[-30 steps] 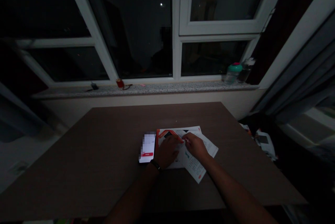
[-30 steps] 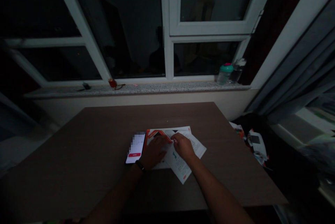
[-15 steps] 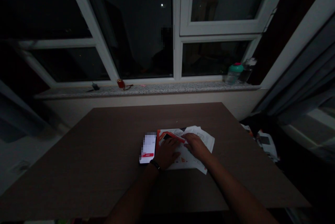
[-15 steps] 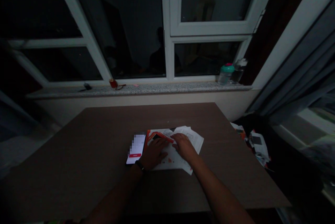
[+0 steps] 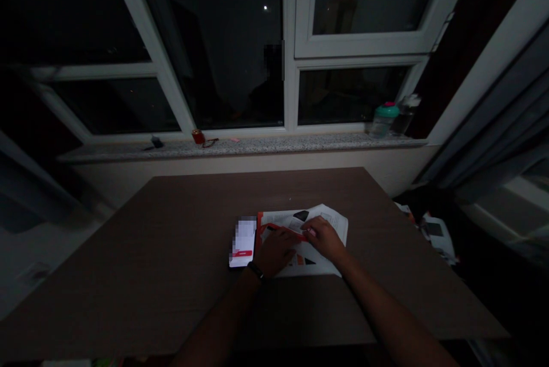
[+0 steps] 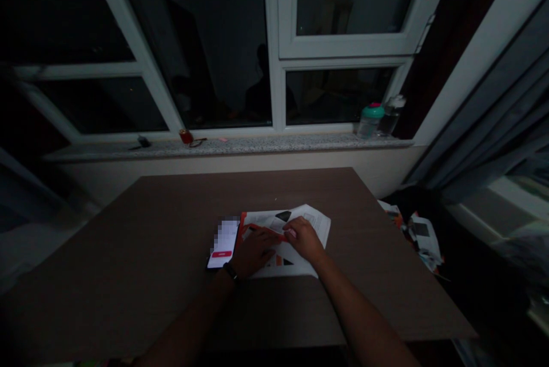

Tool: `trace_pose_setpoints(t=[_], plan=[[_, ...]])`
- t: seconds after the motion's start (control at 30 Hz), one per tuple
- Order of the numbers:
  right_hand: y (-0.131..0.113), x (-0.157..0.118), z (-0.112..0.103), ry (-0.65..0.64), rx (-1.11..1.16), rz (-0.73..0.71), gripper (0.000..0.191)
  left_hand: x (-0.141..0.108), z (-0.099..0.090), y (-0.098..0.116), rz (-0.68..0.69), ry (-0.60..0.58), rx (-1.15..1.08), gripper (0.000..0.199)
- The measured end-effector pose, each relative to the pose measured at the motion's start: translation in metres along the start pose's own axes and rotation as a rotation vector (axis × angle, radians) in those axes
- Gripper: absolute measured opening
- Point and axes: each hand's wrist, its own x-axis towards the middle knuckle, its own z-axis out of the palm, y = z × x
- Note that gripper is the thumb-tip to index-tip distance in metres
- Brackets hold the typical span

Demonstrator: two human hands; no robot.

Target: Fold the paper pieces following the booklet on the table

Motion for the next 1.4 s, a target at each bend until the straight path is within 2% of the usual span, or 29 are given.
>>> trace_pose_setpoints(t=[0.23, 0.4, 0.57, 0.87, 1.03, 1.23, 1.4], plan=[[-0.001, -0.005, -0.003, -0.073, 0.041, -0.04, 0.025, 0.0, -0.005, 0.003, 0.007, -0.015, 0.015, 0.038], [0.002, -0.005, -0.003, -0.092, 0.051, -0.041, 0.027, -0.002, -0.006, 0.002, -0.082, 0.072, 0.094, 0.038], [0.0, -0.005, -0.004, -0.1, 0.064, -0.061, 0.025, -0.003, -0.004, -0.004, -0.1, 0.11, 0.131, 0.042], [0.0, -0.005, -0.005, -0.018, 0.041, -0.01, 0.009, -0.005, 0.0, -0.004, -0.106, 0.045, 0.132, 0.041], [-0.002, -0.008, -0.007, -0.034, 0.049, 0.0, 0.012, -0.008, 0.001, -0.005, -0.08, 0.005, 0.12, 0.043], [0.005, -0.009, -0.004, -0.039, 0.103, 0.0, 0.032, -0.012, 0.005, -0.008, -0.074, -0.053, 0.125, 0.048], [0.008, -0.009, -0.002, -0.021, 0.116, 0.022, 0.026, -0.014, 0.007, -0.008, -0.082, -0.039, 0.112, 0.047]])
